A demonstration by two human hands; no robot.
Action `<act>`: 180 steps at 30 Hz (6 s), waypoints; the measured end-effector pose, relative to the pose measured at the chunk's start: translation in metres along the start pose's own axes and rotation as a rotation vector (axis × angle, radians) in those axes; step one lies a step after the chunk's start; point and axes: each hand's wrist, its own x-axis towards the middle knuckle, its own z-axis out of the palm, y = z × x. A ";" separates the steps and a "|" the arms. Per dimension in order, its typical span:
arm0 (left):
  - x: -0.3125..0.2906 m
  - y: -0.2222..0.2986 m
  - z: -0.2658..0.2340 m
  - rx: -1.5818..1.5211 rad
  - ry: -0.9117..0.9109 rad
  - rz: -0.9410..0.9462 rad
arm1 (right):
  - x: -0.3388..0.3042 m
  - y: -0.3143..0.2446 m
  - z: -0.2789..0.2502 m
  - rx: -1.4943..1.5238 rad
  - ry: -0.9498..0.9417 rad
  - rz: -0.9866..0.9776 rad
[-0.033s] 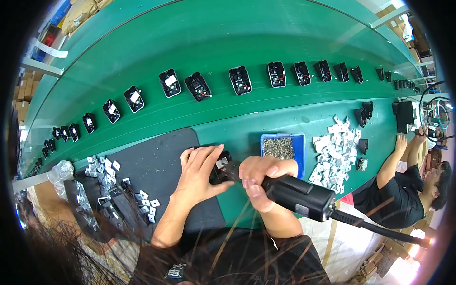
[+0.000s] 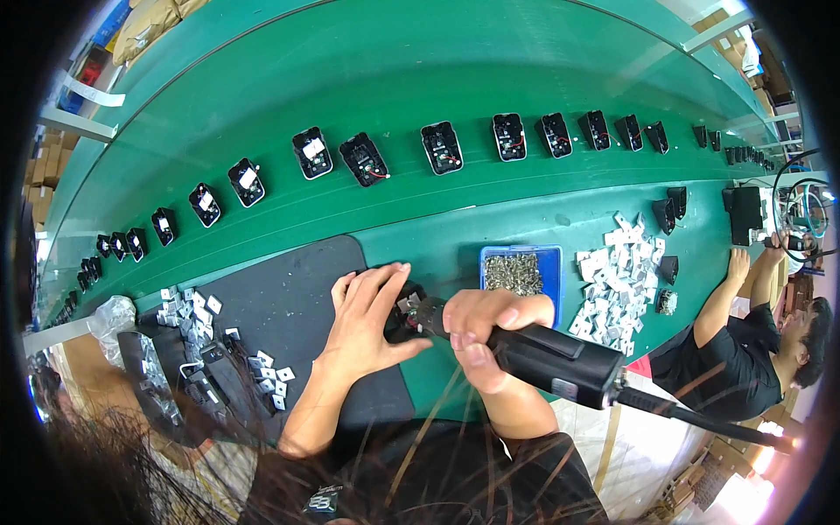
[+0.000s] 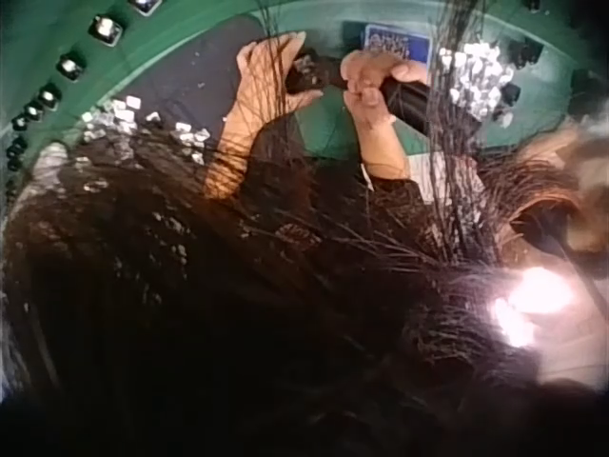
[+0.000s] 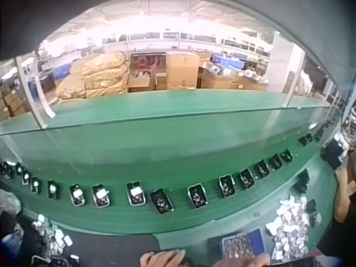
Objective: The person assembles small electronic components and plastic casings using an electric screwdriver to fasten screws at a factory workbench.
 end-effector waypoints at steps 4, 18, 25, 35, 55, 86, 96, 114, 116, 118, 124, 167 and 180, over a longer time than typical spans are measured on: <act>-0.011 -0.006 -0.004 -0.087 0.071 0.037 | 0.001 -0.022 0.011 0.090 0.089 0.040; -0.011 -0.002 0.009 -0.057 0.240 0.274 | 0.003 -0.046 0.009 0.119 0.041 0.024; -0.013 -0.003 0.011 -0.073 0.277 0.316 | 0.001 -0.047 0.007 0.144 0.081 0.044; -0.012 -0.003 0.019 -0.057 0.305 0.330 | 0.001 -0.045 0.003 0.125 0.092 0.053; -0.001 -0.006 0.010 0.083 -0.069 0.055 | -0.001 -0.012 -0.022 0.029 0.017 -0.016; 0.011 0.005 0.040 0.068 0.014 0.061 | 0.000 0.007 -0.041 -0.022 -0.135 -0.006; 0.034 0.002 0.035 0.193 0.015 0.035 | 0.014 -0.046 -0.041 -0.015 0.016 -0.118; 0.120 -0.066 -0.019 0.625 0.144 -0.115 | 0.030 -0.025 -0.094 -0.463 0.331 -0.179; 0.112 -0.057 -0.021 0.612 0.194 -0.075 | 0.030 -0.021 -0.096 -0.476 0.325 -0.169; 0.100 -0.035 -0.022 0.530 0.200 -0.051 | 0.030 -0.018 -0.099 -0.488 0.319 -0.158; 0.034 0.032 -0.002 0.320 -0.097 0.114 | 0.023 -0.017 -0.105 -0.420 0.330 -0.232; 0.023 0.030 0.035 0.008 -0.078 -0.035 | 0.025 -0.063 -0.096 -0.306 0.295 -0.107; 0.030 0.041 0.040 -0.028 -0.062 -0.154 | 0.030 -0.038 -0.112 -0.350 0.285 -0.075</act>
